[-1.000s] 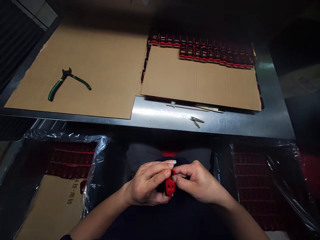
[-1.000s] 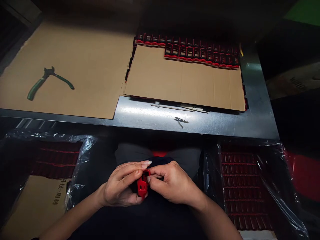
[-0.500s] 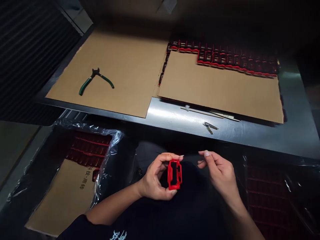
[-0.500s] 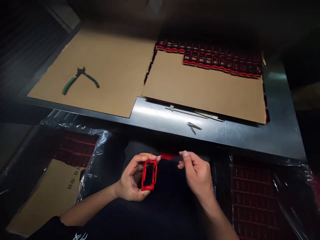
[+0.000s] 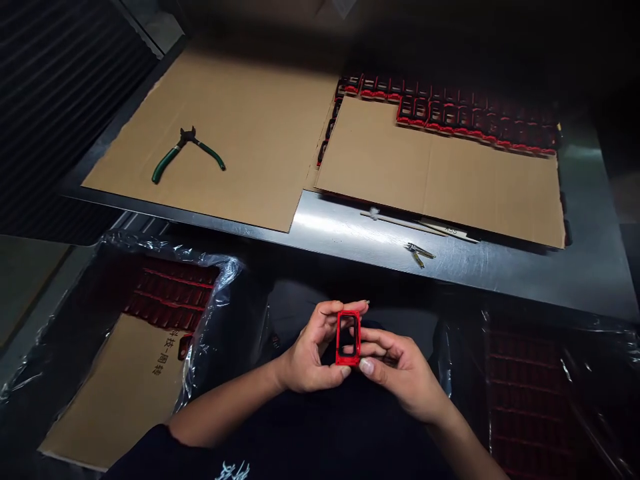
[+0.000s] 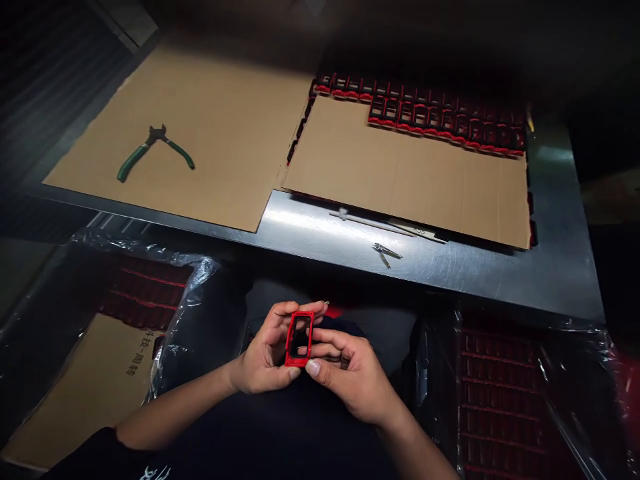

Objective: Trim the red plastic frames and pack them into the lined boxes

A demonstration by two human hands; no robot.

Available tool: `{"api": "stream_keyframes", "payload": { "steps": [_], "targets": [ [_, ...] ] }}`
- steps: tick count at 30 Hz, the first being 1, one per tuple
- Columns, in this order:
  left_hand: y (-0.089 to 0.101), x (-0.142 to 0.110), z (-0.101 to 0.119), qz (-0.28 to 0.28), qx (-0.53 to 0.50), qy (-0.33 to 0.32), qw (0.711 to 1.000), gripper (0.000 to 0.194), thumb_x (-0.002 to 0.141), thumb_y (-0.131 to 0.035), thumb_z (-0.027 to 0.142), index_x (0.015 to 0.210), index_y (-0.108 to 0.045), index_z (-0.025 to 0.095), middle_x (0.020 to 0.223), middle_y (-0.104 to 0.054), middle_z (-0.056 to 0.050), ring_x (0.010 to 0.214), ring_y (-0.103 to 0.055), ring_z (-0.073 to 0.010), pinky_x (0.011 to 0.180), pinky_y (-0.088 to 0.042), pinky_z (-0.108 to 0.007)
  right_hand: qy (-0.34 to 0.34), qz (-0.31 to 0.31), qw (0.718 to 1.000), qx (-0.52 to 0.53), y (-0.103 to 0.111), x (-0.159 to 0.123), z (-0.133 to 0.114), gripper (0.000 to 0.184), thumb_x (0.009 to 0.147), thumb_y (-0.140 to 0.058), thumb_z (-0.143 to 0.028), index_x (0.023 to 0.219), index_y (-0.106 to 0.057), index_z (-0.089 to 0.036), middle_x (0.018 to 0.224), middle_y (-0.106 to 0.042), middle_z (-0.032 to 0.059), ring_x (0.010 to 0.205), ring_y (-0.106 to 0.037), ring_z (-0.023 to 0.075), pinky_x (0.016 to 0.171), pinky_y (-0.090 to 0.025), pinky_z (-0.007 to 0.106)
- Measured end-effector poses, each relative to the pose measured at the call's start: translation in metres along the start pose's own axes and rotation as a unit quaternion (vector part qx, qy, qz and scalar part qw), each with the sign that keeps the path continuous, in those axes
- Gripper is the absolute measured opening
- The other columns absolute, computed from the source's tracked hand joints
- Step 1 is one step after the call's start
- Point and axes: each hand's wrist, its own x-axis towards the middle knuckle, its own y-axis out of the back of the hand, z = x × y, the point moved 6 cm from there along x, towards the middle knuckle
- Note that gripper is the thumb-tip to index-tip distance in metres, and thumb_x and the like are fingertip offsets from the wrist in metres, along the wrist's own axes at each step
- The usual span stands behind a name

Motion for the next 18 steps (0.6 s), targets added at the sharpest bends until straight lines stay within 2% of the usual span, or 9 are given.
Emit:
{"api": "stream_keyframes", "payload": {
  "steps": [3, 8, 14, 18],
  "targets": [
    [0.0, 0.0, -0.002, -0.006, 0.0, -0.006, 1.0, 0.073, 0.089, -0.07, 0.024, 0.147, -0.027, 0.03, 0.153, -0.046, -0.02, 0.144, -0.045, -0.0307, 0.114, -0.041, -0.061, -0.003, 0.011, 1.0, 0.004, 0.003, 0.0, 0.003, 0.048, 0.083, -0.081, -0.04, 0.126, -0.068, -0.023, 0.109, -0.078, 0.0098, 0.1, -0.075, 0.025, 0.094, -0.058, 0.042],
    [-0.002, -0.003, -0.006, -0.01, -0.031, 0.005, 0.999, 0.072, 0.092, -0.068, 0.022, 0.147, -0.024, 0.034, 0.153, -0.046, -0.019, 0.134, -0.057, -0.0317, 0.099, -0.057, -0.056, 0.003, 0.035, 0.999, -0.021, 0.004, 0.003, 0.006, 0.051, 0.079, -0.084, -0.039, 0.125, -0.068, -0.023, 0.111, -0.077, 0.0108, 0.102, -0.074, 0.0257, 0.089, -0.06, 0.04],
    [0.0, -0.004, -0.003, -0.023, 0.006, 0.008, 1.0, 0.07, 0.094, -0.064, 0.02, 0.147, -0.023, 0.039, 0.152, -0.049, -0.016, 0.136, -0.055, -0.0295, 0.108, -0.049, -0.055, 0.018, 0.074, 0.996, -0.038, 0.008, 0.008, 0.006, 0.043, 0.076, -0.087, -0.037, 0.115, -0.075, -0.026, 0.103, -0.079, 0.0072, 0.096, -0.074, 0.0225, 0.084, -0.061, 0.034],
    [0.002, -0.005, 0.003, -0.008, -0.031, -0.006, 0.999, 0.067, 0.093, -0.068, 0.029, 0.148, -0.03, 0.037, 0.153, -0.049, -0.015, 0.139, -0.052, -0.0319, 0.109, -0.047, -0.056, 0.024, 0.037, 0.998, -0.051, 0.005, 0.015, 0.001, 0.035, 0.075, -0.087, -0.037, 0.107, -0.079, -0.029, 0.098, -0.08, 0.0042, 0.092, -0.074, 0.0206, 0.083, -0.059, 0.03]
  ]
}}
